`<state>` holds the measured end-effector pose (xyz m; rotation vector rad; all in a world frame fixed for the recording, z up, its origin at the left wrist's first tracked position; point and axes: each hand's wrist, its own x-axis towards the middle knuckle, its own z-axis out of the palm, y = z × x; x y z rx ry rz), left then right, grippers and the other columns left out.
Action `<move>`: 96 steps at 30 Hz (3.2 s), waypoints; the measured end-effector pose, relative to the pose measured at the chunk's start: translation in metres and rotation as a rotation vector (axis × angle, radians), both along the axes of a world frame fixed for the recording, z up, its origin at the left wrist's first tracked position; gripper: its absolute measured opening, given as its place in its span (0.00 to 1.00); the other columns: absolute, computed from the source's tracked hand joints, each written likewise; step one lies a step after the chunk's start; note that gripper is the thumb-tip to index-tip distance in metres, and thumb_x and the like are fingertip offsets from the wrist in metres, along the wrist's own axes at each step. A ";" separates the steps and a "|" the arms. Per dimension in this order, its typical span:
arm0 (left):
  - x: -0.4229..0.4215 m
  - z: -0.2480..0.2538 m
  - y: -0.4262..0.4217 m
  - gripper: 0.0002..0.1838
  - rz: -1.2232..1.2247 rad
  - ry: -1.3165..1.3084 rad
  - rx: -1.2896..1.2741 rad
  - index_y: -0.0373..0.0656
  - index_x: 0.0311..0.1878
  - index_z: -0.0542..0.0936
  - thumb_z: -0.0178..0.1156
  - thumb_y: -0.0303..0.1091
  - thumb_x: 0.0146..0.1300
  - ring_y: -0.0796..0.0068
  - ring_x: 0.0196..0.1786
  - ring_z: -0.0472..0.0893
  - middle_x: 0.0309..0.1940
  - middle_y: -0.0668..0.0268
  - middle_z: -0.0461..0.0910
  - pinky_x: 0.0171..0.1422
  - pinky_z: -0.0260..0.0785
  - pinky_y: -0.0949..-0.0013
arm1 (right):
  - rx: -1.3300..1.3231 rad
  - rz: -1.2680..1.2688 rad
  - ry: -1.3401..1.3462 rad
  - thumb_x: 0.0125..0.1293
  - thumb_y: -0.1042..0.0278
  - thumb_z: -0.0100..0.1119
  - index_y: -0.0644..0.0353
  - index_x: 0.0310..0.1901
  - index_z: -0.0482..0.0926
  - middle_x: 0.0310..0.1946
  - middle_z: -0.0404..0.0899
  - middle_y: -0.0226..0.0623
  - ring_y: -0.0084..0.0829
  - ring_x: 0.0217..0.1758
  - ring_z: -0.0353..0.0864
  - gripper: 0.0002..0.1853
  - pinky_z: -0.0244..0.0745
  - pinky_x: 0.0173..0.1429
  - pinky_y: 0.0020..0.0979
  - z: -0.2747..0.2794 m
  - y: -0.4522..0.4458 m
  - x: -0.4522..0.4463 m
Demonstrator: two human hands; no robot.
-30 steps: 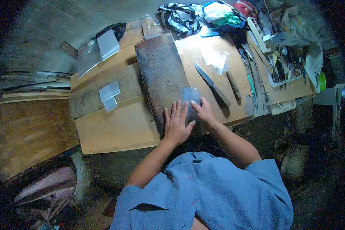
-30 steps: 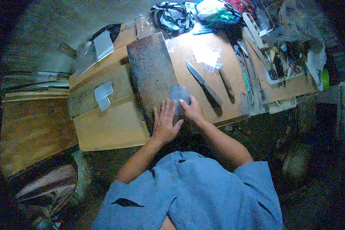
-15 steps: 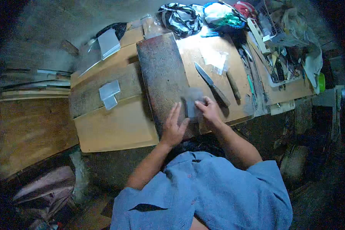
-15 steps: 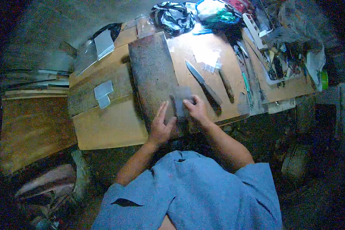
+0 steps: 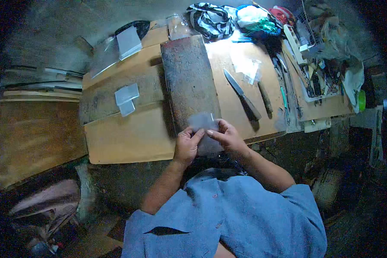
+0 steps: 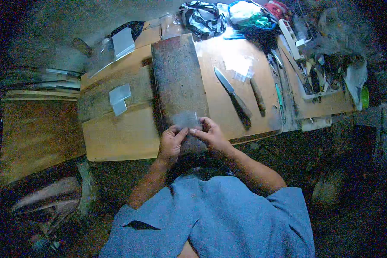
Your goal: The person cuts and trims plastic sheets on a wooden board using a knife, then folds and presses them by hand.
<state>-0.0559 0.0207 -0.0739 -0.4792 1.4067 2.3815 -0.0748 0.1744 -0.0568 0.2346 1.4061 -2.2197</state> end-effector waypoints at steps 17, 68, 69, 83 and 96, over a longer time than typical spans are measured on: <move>0.012 -0.003 -0.009 0.11 -0.013 0.111 -0.149 0.35 0.47 0.77 0.51 0.31 0.68 0.79 0.41 0.78 0.40 0.65 0.80 0.48 0.71 0.72 | 0.287 0.111 0.209 0.68 0.67 0.52 0.63 0.42 0.69 0.33 0.74 0.33 0.24 0.36 0.73 0.09 0.68 0.38 0.26 -0.006 -0.013 0.003; 0.002 0.018 -0.019 0.10 -0.218 0.103 -0.289 0.39 0.44 0.71 0.56 0.23 0.58 0.79 0.41 0.76 0.37 0.68 0.76 0.48 0.69 0.73 | 0.346 0.448 0.133 0.63 0.68 0.58 0.65 0.43 0.76 0.38 0.78 0.33 0.22 0.41 0.75 0.11 0.71 0.48 0.25 0.000 0.018 -0.005; 0.001 0.017 -0.016 0.09 -0.047 0.080 -0.145 0.39 0.44 0.72 0.57 0.24 0.59 0.80 0.41 0.76 0.37 0.68 0.77 0.48 0.70 0.73 | 0.285 0.304 0.105 0.63 0.69 0.59 0.64 0.42 0.76 0.36 0.78 0.31 0.21 0.40 0.75 0.10 0.71 0.46 0.24 -0.006 0.015 -0.004; 0.013 0.015 -0.009 0.11 0.072 -0.041 0.082 0.37 0.48 0.78 0.57 0.25 0.62 0.78 0.41 0.79 0.41 0.66 0.81 0.48 0.72 0.72 | 0.140 0.178 -0.049 0.61 0.71 0.61 0.65 0.47 0.75 0.38 0.79 0.32 0.21 0.40 0.77 0.14 0.72 0.46 0.24 -0.003 0.008 0.004; 0.013 0.015 -0.014 0.09 -0.057 0.060 -0.215 0.35 0.45 0.79 0.57 0.24 0.62 0.79 0.41 0.78 0.39 0.66 0.81 0.49 0.72 0.72 | 0.248 0.139 0.159 0.57 0.76 0.63 0.64 0.40 0.72 0.33 0.77 0.32 0.21 0.37 0.75 0.11 0.72 0.43 0.24 -0.018 0.003 0.008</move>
